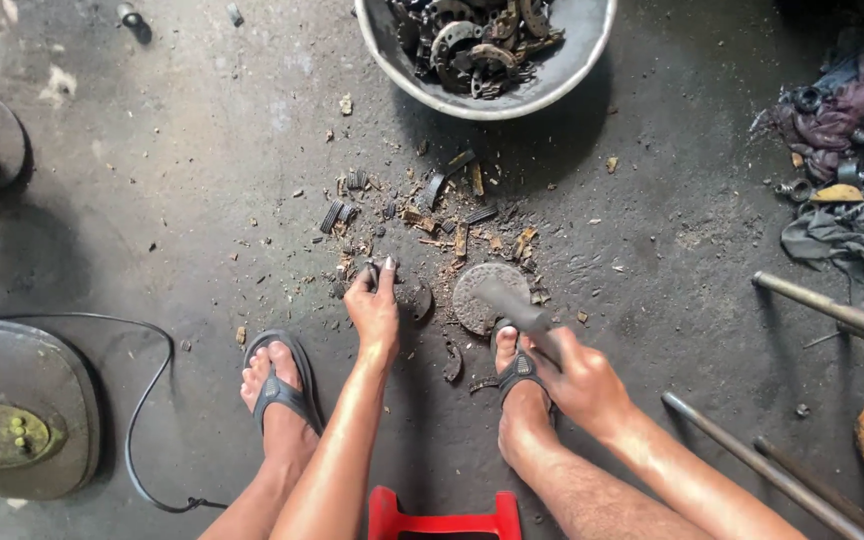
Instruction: Removing old brake lining material from motorcycle brake shoes using a hammer.
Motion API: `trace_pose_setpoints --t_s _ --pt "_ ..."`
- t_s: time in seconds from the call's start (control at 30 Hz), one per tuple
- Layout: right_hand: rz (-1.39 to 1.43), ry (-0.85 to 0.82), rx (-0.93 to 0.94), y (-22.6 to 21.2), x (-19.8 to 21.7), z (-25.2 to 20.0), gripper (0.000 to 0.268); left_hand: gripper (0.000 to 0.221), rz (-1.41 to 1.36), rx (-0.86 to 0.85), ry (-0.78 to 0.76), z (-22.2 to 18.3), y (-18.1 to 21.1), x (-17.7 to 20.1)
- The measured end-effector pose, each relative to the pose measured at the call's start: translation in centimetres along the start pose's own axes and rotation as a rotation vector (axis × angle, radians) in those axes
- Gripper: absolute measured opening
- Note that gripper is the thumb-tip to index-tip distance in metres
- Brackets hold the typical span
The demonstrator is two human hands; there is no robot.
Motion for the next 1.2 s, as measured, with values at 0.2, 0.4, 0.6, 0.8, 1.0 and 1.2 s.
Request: trace_pose_setpoints --t_s 0.2,0.4,0.6,0.8,1.0,1.2 --pt "-0.351 -0.578 -0.207 1.7 -4.9 0.5 0.033 0.021 0.02 -0.063 0.002 0.5 2.2 0.3" --pt "-0.019 -0.161 0.024 -5.4 0.8 1.8 0.027 0.025 -0.026 0.011 0.017 0.2 0.0 0.5" --pt "-0.176 -0.411 0.039 1.8 -6.0 0.3 0.025 0.028 0.019 0.036 0.027 0.9 0.3 1.2" --pt "-0.099 -0.305 -0.322 -1.5 0.8 2.3 0.044 0.027 -0.046 0.117 0.056 0.7 -1.0 1.1" --pt "-0.201 -0.359 -0.359 10.1 -5.8 -3.3 0.038 0.022 -0.033 0.022 0.005 0.7 -0.2 0.1" --pt "-0.083 -0.266 -0.611 4.4 0.8 0.2 0.045 0.021 -0.077 0.039 -0.053 0.2 -0.3 -1.1"
Point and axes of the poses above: each hand's wrist, its own z-axis towards the middle knuckle, its own x-axis out of the back of the hand, y = z × x, the point moved 9 cm from there along z, towards the middle knuckle, and after that the axes turned 8 degrees about -z, right-handed, at the moved point
